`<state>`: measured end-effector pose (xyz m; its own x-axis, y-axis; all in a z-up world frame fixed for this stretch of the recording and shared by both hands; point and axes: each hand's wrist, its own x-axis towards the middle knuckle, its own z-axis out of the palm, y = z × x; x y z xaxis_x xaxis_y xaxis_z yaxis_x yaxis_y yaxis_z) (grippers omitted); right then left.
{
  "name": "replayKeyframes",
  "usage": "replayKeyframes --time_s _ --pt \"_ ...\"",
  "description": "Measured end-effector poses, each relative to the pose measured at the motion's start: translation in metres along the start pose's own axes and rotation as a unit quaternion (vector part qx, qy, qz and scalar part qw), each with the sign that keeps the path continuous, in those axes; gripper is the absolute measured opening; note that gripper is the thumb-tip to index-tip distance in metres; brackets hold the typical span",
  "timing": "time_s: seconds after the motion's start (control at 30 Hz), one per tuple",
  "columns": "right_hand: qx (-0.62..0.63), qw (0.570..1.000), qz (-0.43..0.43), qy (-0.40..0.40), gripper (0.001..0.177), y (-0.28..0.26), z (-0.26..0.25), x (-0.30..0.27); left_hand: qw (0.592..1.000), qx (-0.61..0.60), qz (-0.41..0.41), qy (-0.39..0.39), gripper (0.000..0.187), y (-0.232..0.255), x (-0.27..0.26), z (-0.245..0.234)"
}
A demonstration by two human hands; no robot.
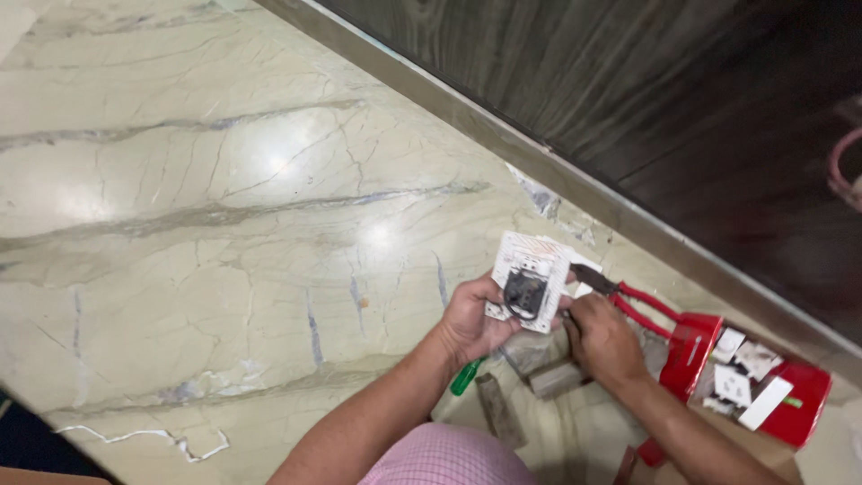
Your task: The person is repairing an electrical socket using a screwdriver and pliers. They are seen adjusting the internal components and tightening screws to secure the parts.
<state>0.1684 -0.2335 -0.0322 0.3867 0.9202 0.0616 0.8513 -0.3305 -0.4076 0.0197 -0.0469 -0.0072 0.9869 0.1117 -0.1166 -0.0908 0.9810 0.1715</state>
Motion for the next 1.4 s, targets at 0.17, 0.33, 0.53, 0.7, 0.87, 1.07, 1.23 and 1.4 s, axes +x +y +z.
replayKeyframes --time_s 0.17,0.33,0.53,0.7,0.87,1.07,1.23,1.4 --pt "-0.038 0.999 -0.005 -0.019 0.026 0.004 0.009 -0.005 0.999 -0.033 -0.009 0.006 0.083 -0.007 0.006 -0.002" --pt "-0.055 0.995 0.052 -0.062 0.027 -0.007 0.004 0.004 1.0 -0.017 -0.002 0.014 0.083 -0.001 0.007 -0.01" --pt "-0.049 0.998 0.009 -0.031 0.034 -0.023 0.001 0.008 1.0 -0.019 0.024 0.001 0.082 0.006 0.003 -0.022" --pt "-0.038 0.993 -0.076 -0.088 0.033 -0.021 0.014 0.007 1.0 -0.01 0.023 0.013 0.083 0.009 0.002 -0.027" --pt "-0.011 0.991 -0.107 -0.084 0.031 -0.03 0.023 0.008 0.999 -0.012 0.027 0.021 0.082 0.009 0.002 -0.028" --pt "-0.064 0.983 -0.081 -0.154 0.031 -0.025 0.035 0.008 0.999 -0.014 0.025 0.03 0.081 0.009 0.001 -0.028" --pt "-0.054 0.981 -0.039 -0.181 0.033 -0.025 0.037 0.007 0.999 0.004 0.022 0.048 0.082 0.01 0.0 -0.028" --pt "0.011 0.977 0.058 -0.206 0.025 -0.017 0.033 0.007 0.999 -0.003 0.025 0.048 0.078 0.009 -0.003 -0.033"
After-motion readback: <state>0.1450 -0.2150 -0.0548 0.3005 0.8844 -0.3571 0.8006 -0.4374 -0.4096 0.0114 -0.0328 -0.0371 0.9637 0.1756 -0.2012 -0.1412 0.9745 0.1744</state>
